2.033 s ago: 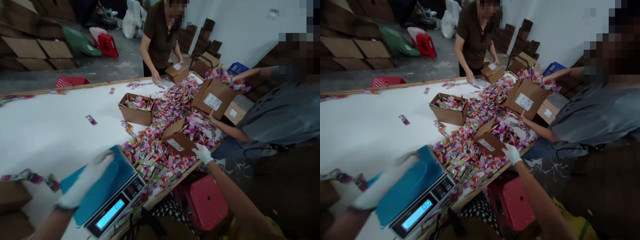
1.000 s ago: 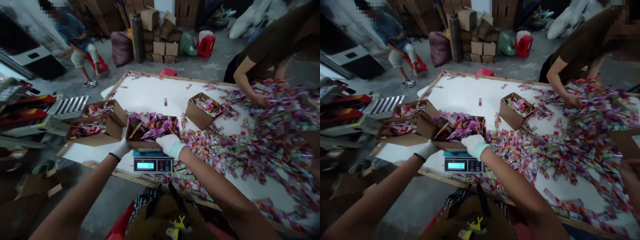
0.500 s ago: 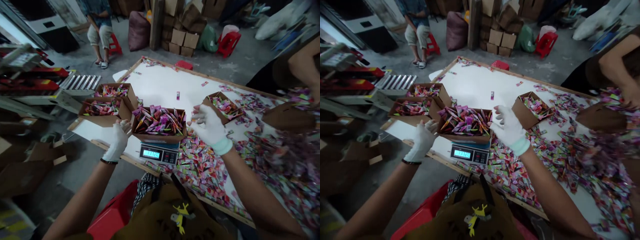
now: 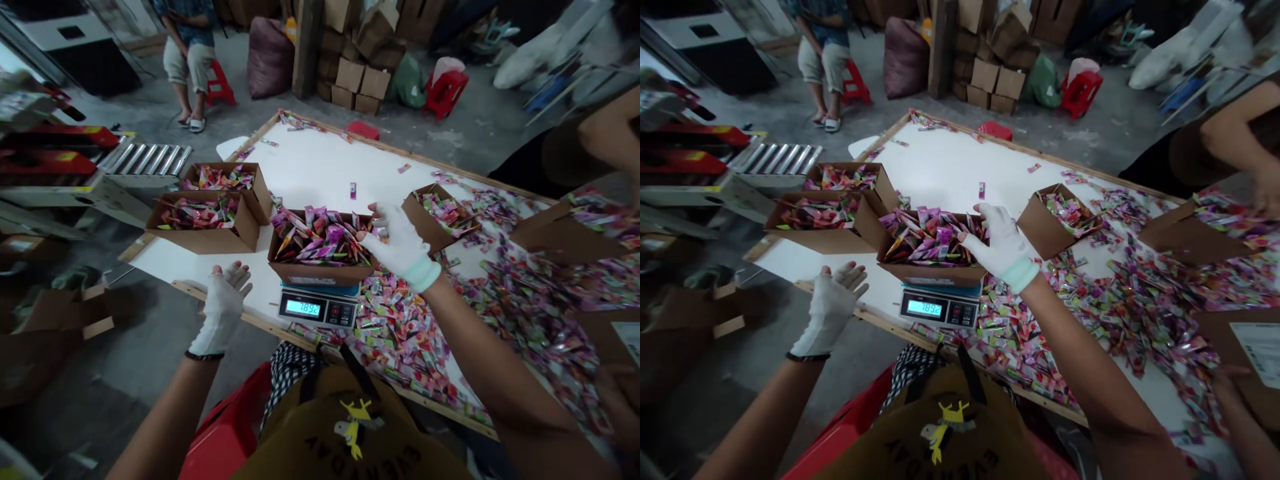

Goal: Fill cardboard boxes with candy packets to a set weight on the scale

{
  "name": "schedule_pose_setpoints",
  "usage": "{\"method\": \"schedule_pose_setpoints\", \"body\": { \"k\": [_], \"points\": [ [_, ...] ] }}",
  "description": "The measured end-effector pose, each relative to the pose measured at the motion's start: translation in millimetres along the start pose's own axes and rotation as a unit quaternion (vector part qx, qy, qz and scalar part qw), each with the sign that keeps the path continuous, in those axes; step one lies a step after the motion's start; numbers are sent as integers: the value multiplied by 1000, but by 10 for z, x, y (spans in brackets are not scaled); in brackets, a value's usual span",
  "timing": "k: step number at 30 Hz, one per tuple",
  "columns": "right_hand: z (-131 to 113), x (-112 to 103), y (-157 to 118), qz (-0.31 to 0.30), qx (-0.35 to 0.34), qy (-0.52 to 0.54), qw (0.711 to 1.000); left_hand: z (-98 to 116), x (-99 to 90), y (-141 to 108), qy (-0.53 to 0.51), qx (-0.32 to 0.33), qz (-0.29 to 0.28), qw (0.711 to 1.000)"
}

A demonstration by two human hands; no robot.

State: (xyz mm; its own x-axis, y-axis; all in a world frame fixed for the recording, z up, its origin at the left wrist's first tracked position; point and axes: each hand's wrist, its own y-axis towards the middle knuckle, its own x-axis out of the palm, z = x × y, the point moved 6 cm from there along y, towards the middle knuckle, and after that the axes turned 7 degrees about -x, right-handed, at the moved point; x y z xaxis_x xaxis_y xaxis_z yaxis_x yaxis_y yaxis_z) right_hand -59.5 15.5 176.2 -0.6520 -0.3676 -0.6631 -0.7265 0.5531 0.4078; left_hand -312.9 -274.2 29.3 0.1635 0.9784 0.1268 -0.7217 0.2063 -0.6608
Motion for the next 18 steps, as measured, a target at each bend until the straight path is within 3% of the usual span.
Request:
{"method": "schedule_pose_setpoints", "body": {
  "k": [3, 8, 10, 13, 16, 18],
  "points": [
    [-115, 204, 82, -48, 23, -47, 997, -37, -10, 137, 7, -29, -6, 1000],
    [-295, 866, 224, -196, 25, -90, 976, -155, 16, 315, 18, -93, -32, 995],
    [-339, 970, 265, -207, 33, -87, 974, -183, -46, 391, 23, -107, -46, 993],
    [-395, 685, 251, -137, 71, -60, 986, -182, -243, 544, 29, -116, -49, 992],
    [-447, -29, 77, -36, 108, -46, 992, -155, -470, 710, 30, -124, -35, 991],
    [-464, -518, -96, -17, 122, -80, 989, -142, -574, 801, 27, -126, -28, 991]
  ]
}}
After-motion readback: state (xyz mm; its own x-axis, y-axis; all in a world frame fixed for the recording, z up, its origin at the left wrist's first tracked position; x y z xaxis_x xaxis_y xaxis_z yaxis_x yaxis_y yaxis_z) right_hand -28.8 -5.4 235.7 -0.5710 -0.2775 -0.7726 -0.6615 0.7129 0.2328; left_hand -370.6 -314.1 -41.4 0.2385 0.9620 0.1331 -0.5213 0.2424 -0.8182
